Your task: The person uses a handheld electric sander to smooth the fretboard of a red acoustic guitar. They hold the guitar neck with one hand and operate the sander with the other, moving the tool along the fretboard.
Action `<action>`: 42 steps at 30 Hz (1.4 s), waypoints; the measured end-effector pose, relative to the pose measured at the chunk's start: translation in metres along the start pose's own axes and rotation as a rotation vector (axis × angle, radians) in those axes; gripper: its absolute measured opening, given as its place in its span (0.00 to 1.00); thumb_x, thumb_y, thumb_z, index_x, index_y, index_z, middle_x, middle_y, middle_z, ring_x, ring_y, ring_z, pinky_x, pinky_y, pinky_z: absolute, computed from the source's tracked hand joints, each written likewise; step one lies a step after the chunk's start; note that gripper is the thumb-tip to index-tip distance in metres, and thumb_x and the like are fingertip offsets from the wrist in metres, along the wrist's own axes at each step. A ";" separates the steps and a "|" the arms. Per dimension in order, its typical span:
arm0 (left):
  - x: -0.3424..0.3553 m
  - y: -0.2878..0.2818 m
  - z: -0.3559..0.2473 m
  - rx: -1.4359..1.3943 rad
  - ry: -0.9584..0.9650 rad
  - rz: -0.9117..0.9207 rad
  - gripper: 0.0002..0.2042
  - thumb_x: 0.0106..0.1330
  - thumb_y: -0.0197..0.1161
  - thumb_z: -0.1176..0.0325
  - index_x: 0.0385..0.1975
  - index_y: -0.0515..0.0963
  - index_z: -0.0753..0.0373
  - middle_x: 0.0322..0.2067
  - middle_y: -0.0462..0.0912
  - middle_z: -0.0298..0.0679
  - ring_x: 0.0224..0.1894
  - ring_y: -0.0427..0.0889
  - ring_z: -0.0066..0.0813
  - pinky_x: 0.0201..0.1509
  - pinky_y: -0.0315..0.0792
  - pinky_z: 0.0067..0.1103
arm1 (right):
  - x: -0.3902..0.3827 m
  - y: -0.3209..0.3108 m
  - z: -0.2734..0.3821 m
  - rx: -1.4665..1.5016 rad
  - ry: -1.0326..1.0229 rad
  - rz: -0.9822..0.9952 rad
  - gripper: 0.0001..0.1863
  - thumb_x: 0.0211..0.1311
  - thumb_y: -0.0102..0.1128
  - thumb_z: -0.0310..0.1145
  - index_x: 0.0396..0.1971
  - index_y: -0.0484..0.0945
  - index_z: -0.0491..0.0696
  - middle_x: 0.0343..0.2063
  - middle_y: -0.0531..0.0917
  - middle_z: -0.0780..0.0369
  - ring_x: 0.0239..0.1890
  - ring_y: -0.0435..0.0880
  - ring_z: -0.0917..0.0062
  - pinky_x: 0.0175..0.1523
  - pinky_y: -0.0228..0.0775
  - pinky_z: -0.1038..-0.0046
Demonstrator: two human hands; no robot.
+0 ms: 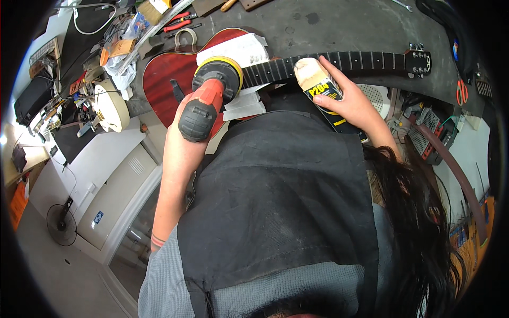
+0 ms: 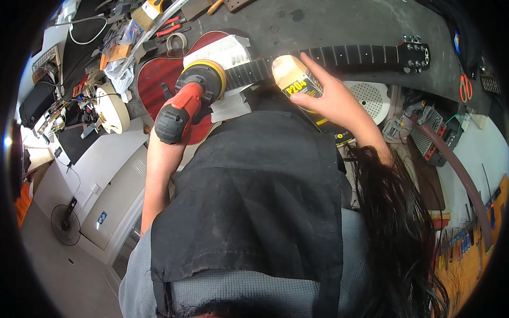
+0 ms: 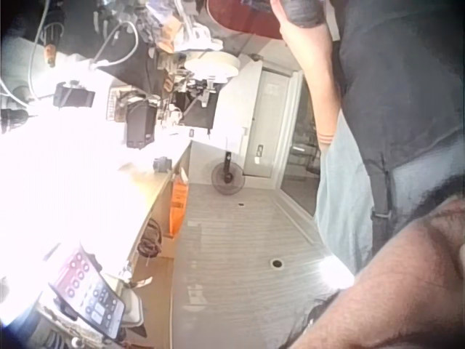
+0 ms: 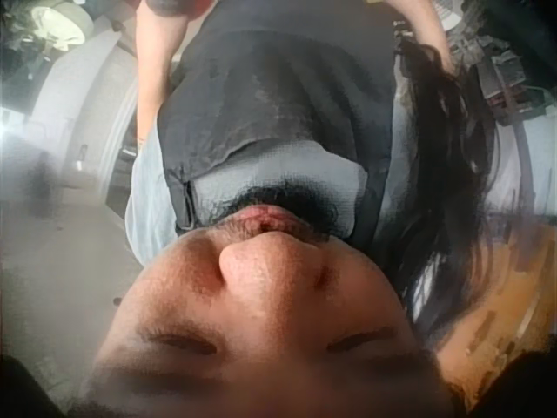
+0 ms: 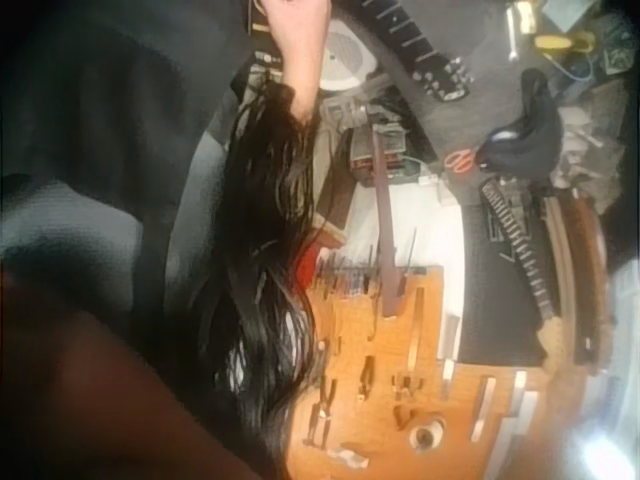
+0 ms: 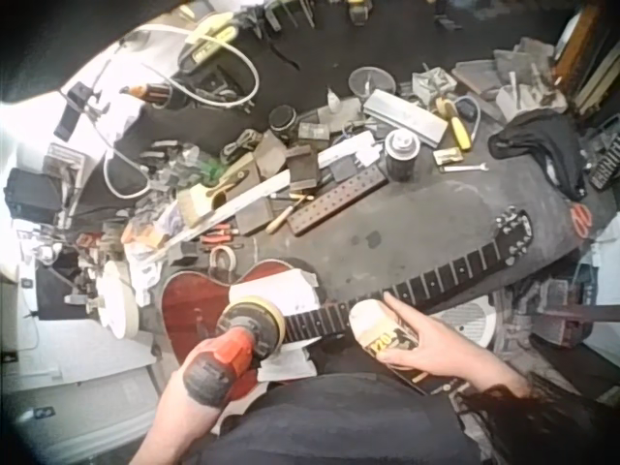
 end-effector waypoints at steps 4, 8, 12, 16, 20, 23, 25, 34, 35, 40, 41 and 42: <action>-0.001 0.002 0.001 0.040 0.020 -0.005 0.36 0.75 0.78 0.69 0.82 0.73 0.56 0.63 0.93 0.54 0.70 0.92 0.50 0.74 0.81 0.38 | 0.000 0.000 -0.004 0.007 -0.010 -0.005 0.60 0.67 0.83 0.54 0.92 0.61 0.50 0.84 0.73 0.43 0.86 0.74 0.53 0.87 0.65 0.57; -0.005 0.005 0.000 0.021 0.003 -0.006 0.35 0.75 0.76 0.71 0.83 0.73 0.58 0.63 0.93 0.54 0.70 0.92 0.51 0.75 0.81 0.38 | -0.002 -0.001 -0.005 0.012 -0.003 0.005 0.60 0.67 0.82 0.54 0.92 0.60 0.50 0.85 0.73 0.43 0.86 0.73 0.53 0.87 0.65 0.57; -0.008 0.009 0.000 0.050 0.037 0.006 0.37 0.74 0.77 0.70 0.83 0.71 0.59 0.64 0.93 0.54 0.69 0.92 0.52 0.75 0.81 0.38 | -0.003 -0.003 -0.003 0.009 0.014 0.017 0.60 0.67 0.82 0.54 0.92 0.60 0.49 0.85 0.72 0.43 0.87 0.72 0.53 0.88 0.64 0.57; -0.011 0.015 0.011 0.112 0.022 -0.008 0.39 0.73 0.79 0.69 0.84 0.70 0.59 0.64 0.93 0.54 0.69 0.92 0.53 0.74 0.82 0.39 | -0.002 -0.004 -0.003 0.014 0.020 0.027 0.60 0.67 0.82 0.54 0.92 0.60 0.49 0.86 0.71 0.44 0.88 0.71 0.54 0.88 0.64 0.57; -0.010 0.020 0.027 0.109 0.030 0.006 0.42 0.71 0.80 0.68 0.85 0.68 0.58 0.64 0.93 0.54 0.67 0.93 0.53 0.74 0.83 0.39 | -0.003 -0.005 -0.004 0.016 0.013 0.031 0.60 0.67 0.83 0.54 0.92 0.60 0.48 0.86 0.70 0.44 0.88 0.71 0.54 0.88 0.63 0.58; -0.014 0.025 0.037 0.165 0.058 0.008 0.45 0.69 0.81 0.67 0.86 0.66 0.56 0.65 0.93 0.53 0.67 0.93 0.53 0.74 0.83 0.39 | -0.002 -0.004 -0.005 0.024 0.013 0.038 0.60 0.68 0.82 0.52 0.92 0.60 0.49 0.86 0.70 0.44 0.88 0.71 0.54 0.88 0.63 0.58; -0.015 0.027 0.039 0.187 0.042 0.008 0.47 0.67 0.82 0.66 0.87 0.65 0.54 0.65 0.92 0.52 0.66 0.93 0.54 0.74 0.83 0.40 | -0.003 -0.004 -0.005 0.030 0.007 0.026 0.59 0.68 0.82 0.52 0.92 0.60 0.49 0.86 0.71 0.44 0.87 0.72 0.54 0.88 0.64 0.58; -0.018 0.036 0.054 0.097 0.119 0.023 0.50 0.64 0.84 0.68 0.87 0.64 0.50 0.65 0.92 0.49 0.65 0.93 0.56 0.72 0.84 0.42 | -0.010 -0.004 0.001 -0.008 0.026 0.037 0.54 0.70 0.82 0.48 0.90 0.65 0.48 0.83 0.76 0.49 0.85 0.75 0.60 0.87 0.65 0.60; -0.018 0.037 0.055 0.102 0.108 0.036 0.50 0.64 0.84 0.68 0.87 0.64 0.50 0.66 0.92 0.49 0.65 0.93 0.56 0.72 0.85 0.42 | -0.011 -0.003 0.002 -0.001 0.036 0.049 0.53 0.70 0.82 0.45 0.90 0.65 0.46 0.83 0.76 0.51 0.85 0.75 0.63 0.87 0.63 0.62; -0.020 0.040 0.050 0.105 0.125 0.073 0.50 0.64 0.83 0.69 0.87 0.63 0.50 0.66 0.92 0.48 0.65 0.93 0.55 0.72 0.85 0.41 | -0.012 -0.002 0.003 0.017 0.005 0.044 0.51 0.70 0.82 0.51 0.87 0.69 0.49 0.77 0.83 0.51 0.79 0.82 0.59 0.82 0.71 0.59; -0.020 0.040 0.047 0.092 0.127 0.068 0.50 0.64 0.83 0.69 0.87 0.63 0.49 0.66 0.92 0.48 0.65 0.93 0.55 0.72 0.85 0.41 | -0.012 -0.002 0.002 0.015 -0.009 0.035 0.51 0.69 0.82 0.55 0.86 0.70 0.51 0.75 0.85 0.50 0.77 0.84 0.57 0.80 0.75 0.58; -0.020 0.040 0.042 0.088 0.100 0.067 0.49 0.64 0.83 0.70 0.87 0.63 0.49 0.66 0.92 0.48 0.65 0.93 0.55 0.72 0.85 0.41 | -0.012 -0.001 0.001 0.015 0.003 0.041 0.50 0.69 0.82 0.55 0.86 0.71 0.51 0.74 0.86 0.51 0.76 0.85 0.57 0.79 0.75 0.58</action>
Point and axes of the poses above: each hand's wrist, its own x-axis towards the middle knuckle, its own y-axis out of the palm, z = x × y, the point moved 5 cm from there along x, towards the middle knuckle
